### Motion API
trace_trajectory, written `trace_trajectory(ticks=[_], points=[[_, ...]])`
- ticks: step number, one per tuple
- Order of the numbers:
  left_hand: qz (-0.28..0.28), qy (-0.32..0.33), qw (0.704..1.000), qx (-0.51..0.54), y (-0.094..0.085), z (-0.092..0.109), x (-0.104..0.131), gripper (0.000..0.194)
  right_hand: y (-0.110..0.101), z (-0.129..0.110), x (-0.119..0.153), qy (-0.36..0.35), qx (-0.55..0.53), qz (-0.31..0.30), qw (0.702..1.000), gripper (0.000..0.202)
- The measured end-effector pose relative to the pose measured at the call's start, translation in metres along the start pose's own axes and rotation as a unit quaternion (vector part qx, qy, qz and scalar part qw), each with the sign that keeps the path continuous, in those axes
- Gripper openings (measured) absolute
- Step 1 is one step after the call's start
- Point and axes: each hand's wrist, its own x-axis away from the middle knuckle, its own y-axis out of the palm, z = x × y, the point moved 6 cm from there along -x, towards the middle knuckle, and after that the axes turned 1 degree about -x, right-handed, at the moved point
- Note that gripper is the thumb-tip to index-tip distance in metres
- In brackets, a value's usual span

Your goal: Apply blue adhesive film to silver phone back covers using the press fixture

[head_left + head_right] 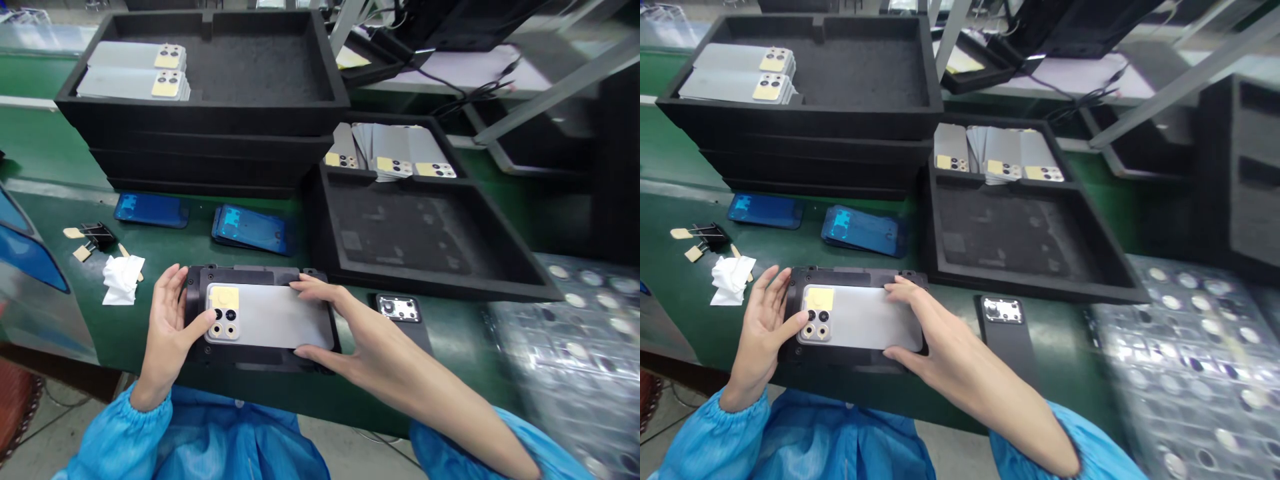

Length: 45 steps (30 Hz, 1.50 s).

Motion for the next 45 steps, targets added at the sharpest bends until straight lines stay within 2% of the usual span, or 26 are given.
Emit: trace_trajectory(ticks=[12, 22, 33, 45], points=[[0.000, 0.010, 1.000, -0.011, -0.0005, 0.0013, 0.0001, 0.075, -0.0020, -0.0031, -0.0032, 0.011, 0.014, -0.016, 1.000, 0.052], [-0.014, 0.037, 0.999, -0.010, 0.0003, 0.0009, -0.0011, 0.060, -0.0014, 0.0008, -0.0032, 0.002, -0.007, -0.015, 1.000, 0.047], [-0.018, 0.030, 0.999, -0.010, 0.0009, 0.0010, -0.0003, 0.046, -0.0028, -0.0032, -0.0063, 0.014, 0.000, -0.016, 1.000, 0.043], [-0.039, 0.046, 0.997, -0.047, 0.0018, 0.0004, -0.0025, 0.041, -0.0002, 0.0014, -0.0062, 0.014, 0.017, -0.016, 1.000, 0.047]])
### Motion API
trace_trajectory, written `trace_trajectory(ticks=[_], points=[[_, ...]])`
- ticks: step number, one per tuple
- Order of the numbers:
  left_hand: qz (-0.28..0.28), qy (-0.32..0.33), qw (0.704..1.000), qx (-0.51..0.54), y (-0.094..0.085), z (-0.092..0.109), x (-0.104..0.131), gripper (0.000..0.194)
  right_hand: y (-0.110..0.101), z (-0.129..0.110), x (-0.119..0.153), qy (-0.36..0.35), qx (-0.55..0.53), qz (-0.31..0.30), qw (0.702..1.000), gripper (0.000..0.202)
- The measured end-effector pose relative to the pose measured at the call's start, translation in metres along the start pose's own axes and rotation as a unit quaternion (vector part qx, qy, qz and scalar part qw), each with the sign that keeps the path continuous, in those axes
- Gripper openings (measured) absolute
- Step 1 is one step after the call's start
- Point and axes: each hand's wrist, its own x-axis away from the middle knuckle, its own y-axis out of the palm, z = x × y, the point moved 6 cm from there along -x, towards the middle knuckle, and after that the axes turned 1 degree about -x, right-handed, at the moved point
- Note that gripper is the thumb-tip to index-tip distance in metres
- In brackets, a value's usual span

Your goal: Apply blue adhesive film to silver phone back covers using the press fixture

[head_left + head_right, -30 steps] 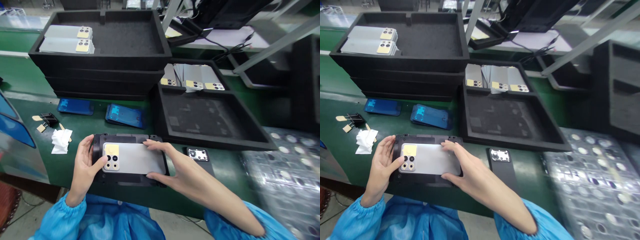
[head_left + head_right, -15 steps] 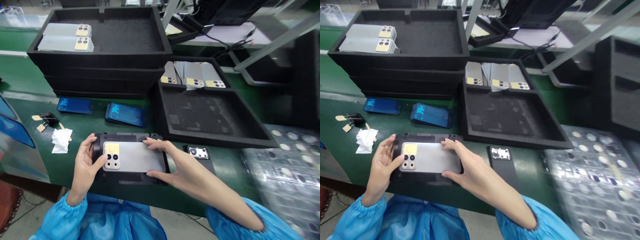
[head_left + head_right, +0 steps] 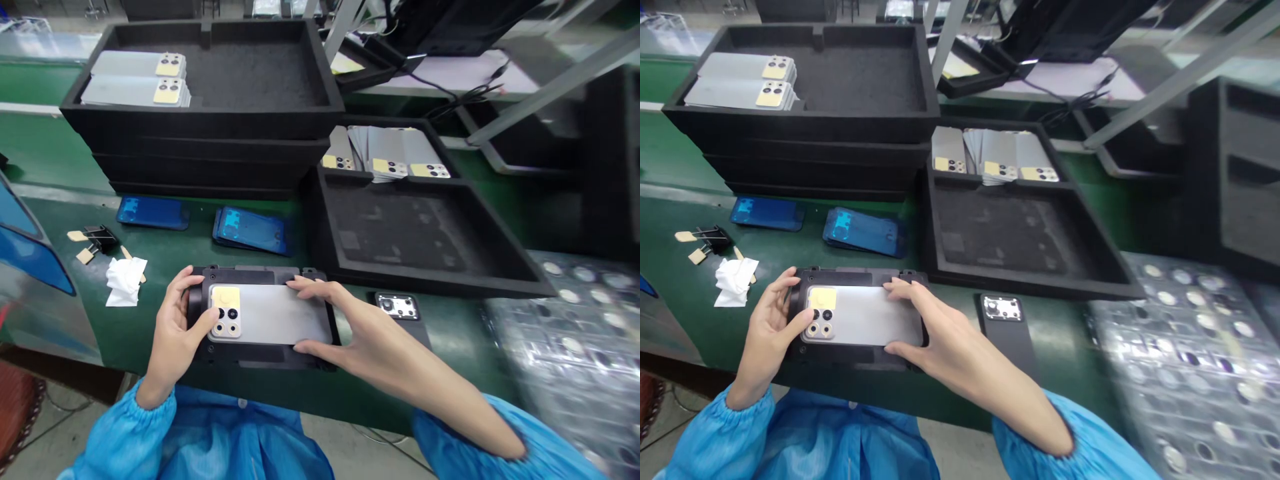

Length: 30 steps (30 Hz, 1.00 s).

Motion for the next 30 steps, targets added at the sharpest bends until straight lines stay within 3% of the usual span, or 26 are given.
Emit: trace_trajectory(ticks=[8, 16, 20, 24, 27, 30], points=[[-0.035, 0.013, 0.999, -0.021, 0.000, 0.000, -0.003, 0.031, -0.001, 0.000, 0.001, -0.023, 0.019, 0.006, 1.000, 0.055], [-0.043, 0.015, 0.998, -0.053, 0.001, 0.002, -0.004, 0.027, 0.015, -0.003, 0.005, -0.159, 0.149, 0.007, 0.976, 0.054], [-0.040, 0.020, 0.997, -0.060, 0.000, 0.001, -0.005, 0.026, 0.028, -0.008, 0.011, -0.188, 0.249, 0.076, 0.947, 0.065], [-0.034, 0.017, 0.998, -0.049, -0.002, 0.001, -0.006, 0.029, 0.029, -0.014, 0.026, -0.192, 0.287, 0.193, 0.918, 0.063], [-0.031, 0.018, 0.999, -0.041, -0.003, 0.003, -0.006, 0.030, 0.021, -0.013, 0.033, -0.143, 0.288, 0.277, 0.905, 0.055], [-0.027, 0.028, 0.998, -0.043, -0.003, 0.007, -0.007, 0.030, 0.013, -0.012, 0.027, -0.077, 0.290, 0.312, 0.901, 0.058]])
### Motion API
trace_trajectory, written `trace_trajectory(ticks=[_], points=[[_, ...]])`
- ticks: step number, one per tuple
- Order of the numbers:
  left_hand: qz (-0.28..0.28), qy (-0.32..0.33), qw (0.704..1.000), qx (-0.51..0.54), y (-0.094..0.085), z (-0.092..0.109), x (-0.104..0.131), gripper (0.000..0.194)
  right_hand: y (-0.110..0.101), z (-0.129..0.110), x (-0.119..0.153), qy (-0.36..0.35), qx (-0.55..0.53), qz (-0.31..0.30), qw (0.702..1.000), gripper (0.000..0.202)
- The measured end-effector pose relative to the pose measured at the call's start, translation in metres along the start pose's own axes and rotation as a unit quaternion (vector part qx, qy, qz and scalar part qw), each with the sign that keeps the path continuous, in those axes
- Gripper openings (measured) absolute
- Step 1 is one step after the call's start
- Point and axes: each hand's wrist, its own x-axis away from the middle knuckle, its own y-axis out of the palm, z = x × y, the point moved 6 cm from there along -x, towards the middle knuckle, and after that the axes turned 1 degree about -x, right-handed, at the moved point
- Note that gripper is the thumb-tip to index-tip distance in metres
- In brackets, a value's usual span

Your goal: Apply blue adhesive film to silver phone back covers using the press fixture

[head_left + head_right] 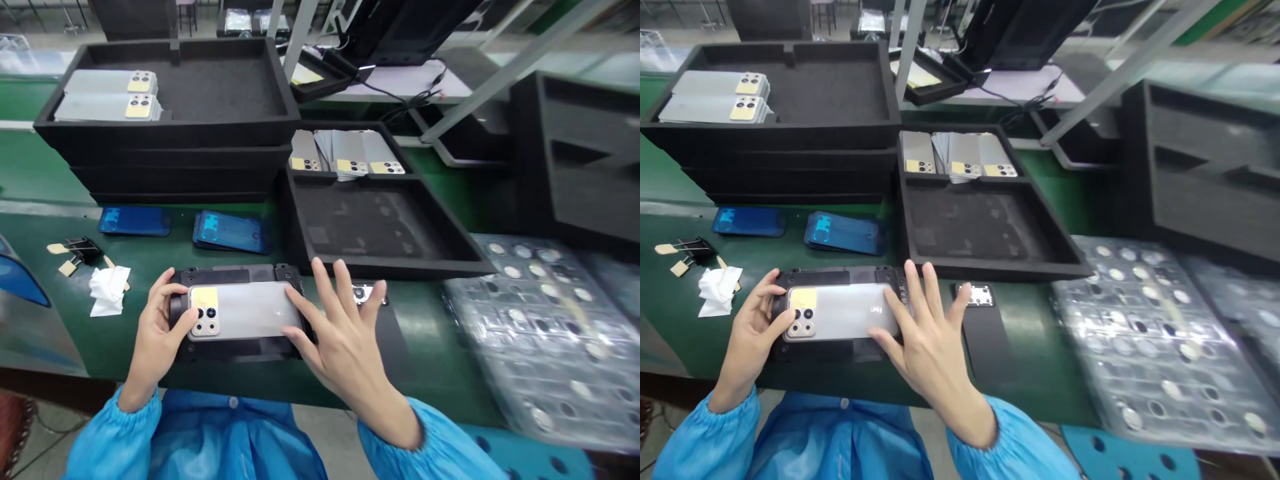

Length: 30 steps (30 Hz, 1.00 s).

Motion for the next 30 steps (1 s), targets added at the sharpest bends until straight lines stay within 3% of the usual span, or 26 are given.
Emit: trace_trajectory(ticks=[5, 13, 22, 25, 30], points=[[0.002, -0.002, 1.000, -0.001, 0.001, 0.002, -0.002, 0.032, 0.002, -0.006, -0.006, 0.034, 0.016, -0.015, 0.999, 0.066], [0.010, -0.002, 1.000, -0.011, 0.002, 0.003, 0.000, 0.030, -0.013, -0.029, 0.041, -0.019, -0.005, -0.043, 0.999, 0.066], [0.012, 0.000, 1.000, -0.010, 0.002, 0.006, -0.001, 0.032, 0.011, -0.098, 0.002, -0.049, -0.087, -0.052, 0.994, 0.072], [0.011, -0.004, 1.000, -0.006, 0.002, 0.006, -0.001, 0.032, 0.019, -0.096, -0.017, -0.012, -0.097, -0.063, 0.993, 0.068], [0.013, -0.011, 1.000, 0.000, 0.002, 0.007, -0.003, 0.035, 0.023, -0.064, -0.037, 0.042, -0.112, -0.069, 0.991, 0.048]])
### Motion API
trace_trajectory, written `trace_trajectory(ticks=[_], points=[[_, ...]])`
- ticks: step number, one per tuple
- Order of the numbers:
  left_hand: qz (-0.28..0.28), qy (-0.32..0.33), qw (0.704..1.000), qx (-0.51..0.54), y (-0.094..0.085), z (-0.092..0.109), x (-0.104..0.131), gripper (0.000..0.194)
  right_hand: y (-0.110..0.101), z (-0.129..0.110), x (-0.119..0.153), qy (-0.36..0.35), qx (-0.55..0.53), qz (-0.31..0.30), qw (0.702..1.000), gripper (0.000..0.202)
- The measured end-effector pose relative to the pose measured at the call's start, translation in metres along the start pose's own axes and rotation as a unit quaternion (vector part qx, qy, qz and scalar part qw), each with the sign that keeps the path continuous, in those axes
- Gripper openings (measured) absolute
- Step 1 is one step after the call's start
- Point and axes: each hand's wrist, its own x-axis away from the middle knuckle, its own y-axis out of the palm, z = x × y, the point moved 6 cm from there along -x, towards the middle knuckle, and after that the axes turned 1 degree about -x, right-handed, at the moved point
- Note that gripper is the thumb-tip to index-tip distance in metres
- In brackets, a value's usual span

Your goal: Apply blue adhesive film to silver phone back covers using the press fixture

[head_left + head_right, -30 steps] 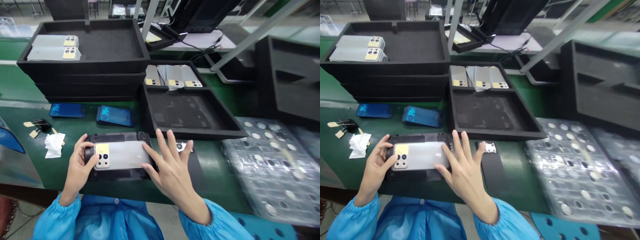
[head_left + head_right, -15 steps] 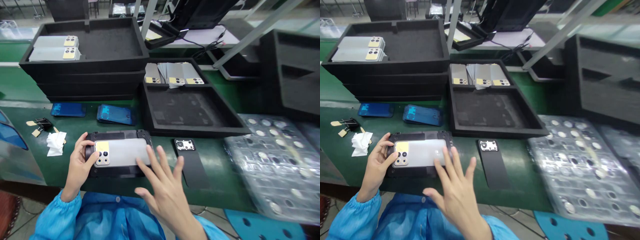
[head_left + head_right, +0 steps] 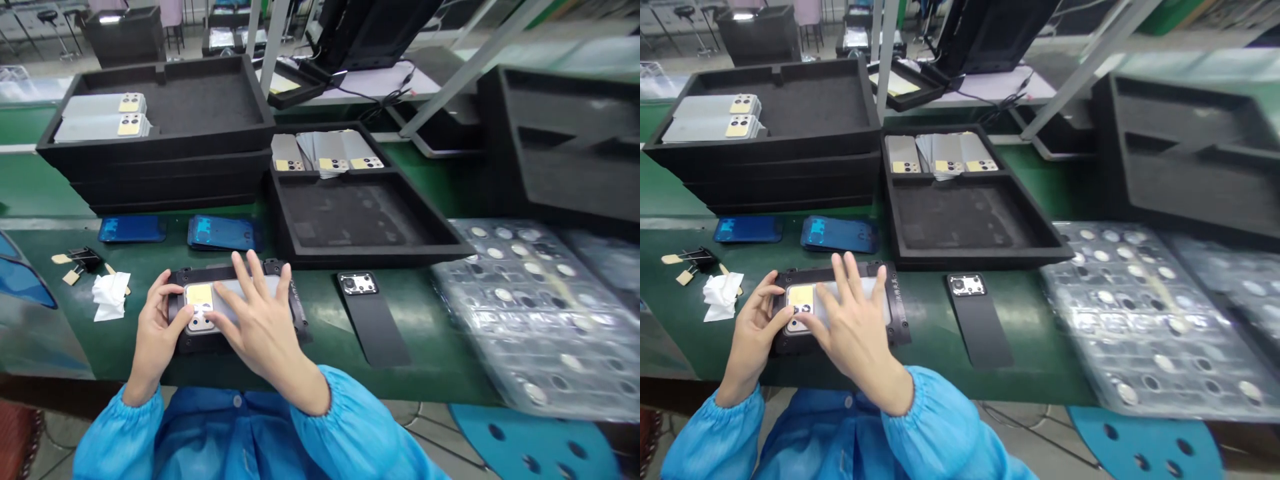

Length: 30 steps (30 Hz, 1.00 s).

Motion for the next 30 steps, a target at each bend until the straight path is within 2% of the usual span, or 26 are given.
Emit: trace_trajectory(ticks=[6, 9, 14, 17, 20, 22, 24, 25, 27, 29, 30], points=[[-0.003, 0.008, 1.000, -0.009, 0.000, -0.003, 0.000, 0.034, -0.013, 0.052, 0.025, 0.074, 0.047, 0.021, 0.996, 0.042], [0.013, 0.030, 0.999, -0.024, -0.001, -0.003, 0.001, 0.032, -0.012, 0.058, 0.027, 0.076, 0.031, 0.022, 0.996, 0.040], [0.058, 0.087, 0.991, -0.078, -0.003, 0.002, 0.010, 0.027, -0.003, 0.060, 0.011, 0.089, -0.068, 0.047, 0.993, 0.037], [0.109, 0.122, 0.980, -0.114, -0.008, 0.008, 0.038, 0.022, 0.002, 0.067, -0.001, 0.105, -0.127, 0.037, 0.986, 0.032], [0.144, 0.157, 0.970, -0.117, -0.007, 0.014, 0.085, 0.013, -0.004, 0.071, -0.008, 0.102, -0.152, 0.036, 0.983, 0.030], [0.115, 0.151, 0.976, -0.106, 0.004, 0.011, 0.115, 0.010, -0.017, 0.070, -0.006, 0.095, -0.188, 0.048, 0.976, 0.026], [0.056, 0.087, 0.993, -0.049, 0.021, -0.003, 0.133, 0.007, -0.032, 0.064, 0.003, 0.084, -0.230, 0.059, 0.968, 0.019], [0.013, 0.050, 0.999, -0.011, 0.032, -0.011, 0.138, 0.012, -0.040, 0.059, 0.009, 0.072, -0.258, 0.072, 0.961, 0.014], [-0.037, -0.015, 0.996, 0.082, 0.049, -0.025, 0.141, 0.037, -0.057, 0.045, 0.028, 0.034, -0.319, 0.136, 0.937, 0.003], [-0.049, -0.054, 0.980, 0.187, 0.057, -0.030, 0.137, 0.071, -0.072, 0.026, 0.054, -0.031, -0.374, 0.226, 0.899, 0.018], [-0.050, -0.067, 0.969, 0.233, 0.058, -0.029, 0.134, 0.080, -0.075, 0.014, 0.066, -0.071, -0.381, 0.246, 0.889, 0.022]])
